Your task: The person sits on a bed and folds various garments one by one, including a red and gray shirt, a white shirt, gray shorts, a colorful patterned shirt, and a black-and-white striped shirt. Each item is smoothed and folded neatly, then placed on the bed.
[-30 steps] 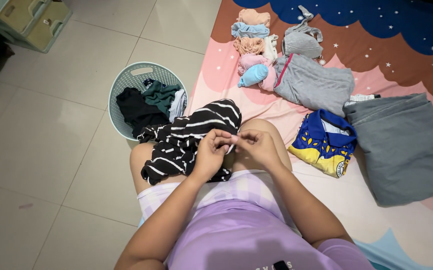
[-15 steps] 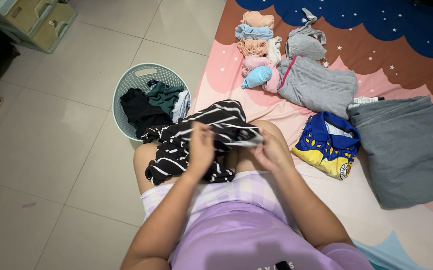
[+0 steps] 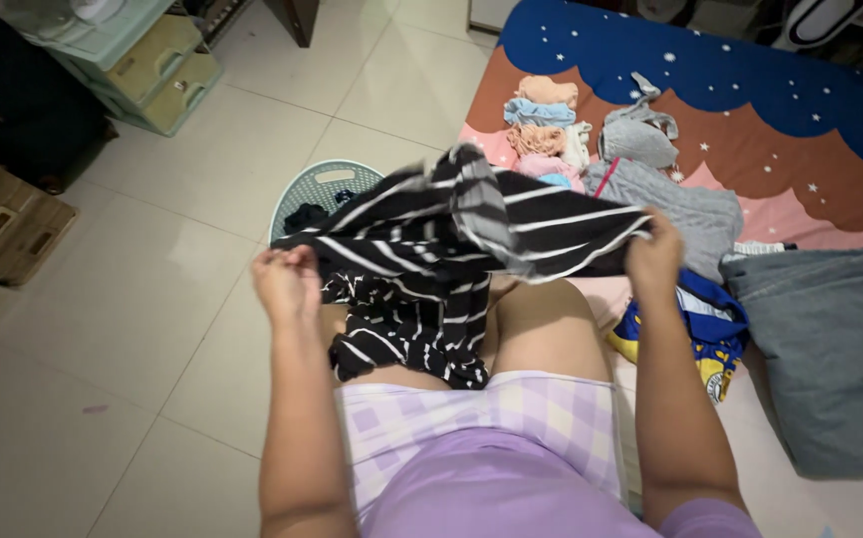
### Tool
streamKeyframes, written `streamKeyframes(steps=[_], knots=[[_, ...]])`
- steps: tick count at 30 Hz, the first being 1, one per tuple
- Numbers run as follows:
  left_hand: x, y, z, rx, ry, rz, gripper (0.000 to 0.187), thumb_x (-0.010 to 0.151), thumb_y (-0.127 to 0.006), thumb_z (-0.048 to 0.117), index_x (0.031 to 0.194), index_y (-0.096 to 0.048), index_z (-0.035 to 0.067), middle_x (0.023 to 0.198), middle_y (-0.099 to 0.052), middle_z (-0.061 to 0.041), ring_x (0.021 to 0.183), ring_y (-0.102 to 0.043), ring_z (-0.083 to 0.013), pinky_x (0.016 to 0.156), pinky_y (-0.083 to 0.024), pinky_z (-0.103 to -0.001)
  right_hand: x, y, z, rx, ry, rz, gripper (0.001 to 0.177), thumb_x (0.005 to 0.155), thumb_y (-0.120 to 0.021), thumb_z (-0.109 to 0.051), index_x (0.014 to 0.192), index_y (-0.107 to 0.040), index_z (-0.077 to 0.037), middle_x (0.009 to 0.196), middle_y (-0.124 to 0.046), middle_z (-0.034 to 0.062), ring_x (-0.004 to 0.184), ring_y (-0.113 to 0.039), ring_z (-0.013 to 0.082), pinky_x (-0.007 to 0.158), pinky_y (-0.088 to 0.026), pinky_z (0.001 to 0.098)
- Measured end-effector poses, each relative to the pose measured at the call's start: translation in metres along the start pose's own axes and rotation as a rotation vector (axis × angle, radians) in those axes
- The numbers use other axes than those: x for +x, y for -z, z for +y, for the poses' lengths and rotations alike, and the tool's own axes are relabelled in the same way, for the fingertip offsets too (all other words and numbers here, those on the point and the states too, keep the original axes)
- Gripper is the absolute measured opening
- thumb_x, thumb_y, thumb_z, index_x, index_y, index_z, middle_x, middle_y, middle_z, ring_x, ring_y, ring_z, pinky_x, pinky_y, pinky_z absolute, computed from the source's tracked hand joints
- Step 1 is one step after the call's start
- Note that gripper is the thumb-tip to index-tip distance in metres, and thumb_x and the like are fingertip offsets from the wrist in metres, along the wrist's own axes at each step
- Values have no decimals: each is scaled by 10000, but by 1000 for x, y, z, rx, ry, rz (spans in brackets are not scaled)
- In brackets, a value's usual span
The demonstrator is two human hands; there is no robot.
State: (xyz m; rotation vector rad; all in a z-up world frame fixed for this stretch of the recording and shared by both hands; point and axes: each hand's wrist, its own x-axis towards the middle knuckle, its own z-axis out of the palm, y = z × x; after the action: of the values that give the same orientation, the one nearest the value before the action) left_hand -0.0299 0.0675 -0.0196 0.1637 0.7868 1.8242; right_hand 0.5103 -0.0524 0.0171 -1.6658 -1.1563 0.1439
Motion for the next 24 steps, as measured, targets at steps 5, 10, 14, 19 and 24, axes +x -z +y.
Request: streamKeyframes(steps=[5,10,14,19,24], knots=[[62,14,64,-312,-81,-39,348,845,-380,-301,1084,-353,-49,945,-531,-140,791,-608,-271,811,-643,-395,53,36,56,-214,-5,130,355,860,-511,78,1151,-703,10,1046,-723,225,1004,-692,327,935,-516,401],[43,-4,42,98,-32,19,320,842,-430,-163,1084,-384,41,894,-543,-135,747,-648,-265,823,-614,-461,52,31,112,-613,-128,-324,271,984,-587,-134,1149,-728,29,1129,-673,329,1062,-640,480,914,-488,533],[-38,-4,-52,798,-146,-112,433,866,-697,91,1188,-409,91,1043,-509,-75,936,-528,-165,837,-504,-314,-14,-20,109,-1104,-178,-908,332,825,-692,-147,1126,-769,-30,1216,-709,236,1159,-696,359,1016,-544,441],[-139,1,-129,1137,-213,-432,225,902,-634,54,1125,-604,67,1072,-611,-109,944,-626,-245,850,-552,-384,-85,-109,5,-456,133,-584,605,761,-736,-136,1349,-594,-106,1324,-602,173,1279,-533,375,1069,-340,580],[-171,-26,-139,1415,-785,-1031,532,683,-703,-16,1206,-613,-10,1194,-609,-182,1076,-546,-383,901,-435,-463,-76,-173,-59,-759,492,-642,370,829,-726,-264,1174,-706,-133,1343,-623,97,1282,-573,299,1076,-362,632]])
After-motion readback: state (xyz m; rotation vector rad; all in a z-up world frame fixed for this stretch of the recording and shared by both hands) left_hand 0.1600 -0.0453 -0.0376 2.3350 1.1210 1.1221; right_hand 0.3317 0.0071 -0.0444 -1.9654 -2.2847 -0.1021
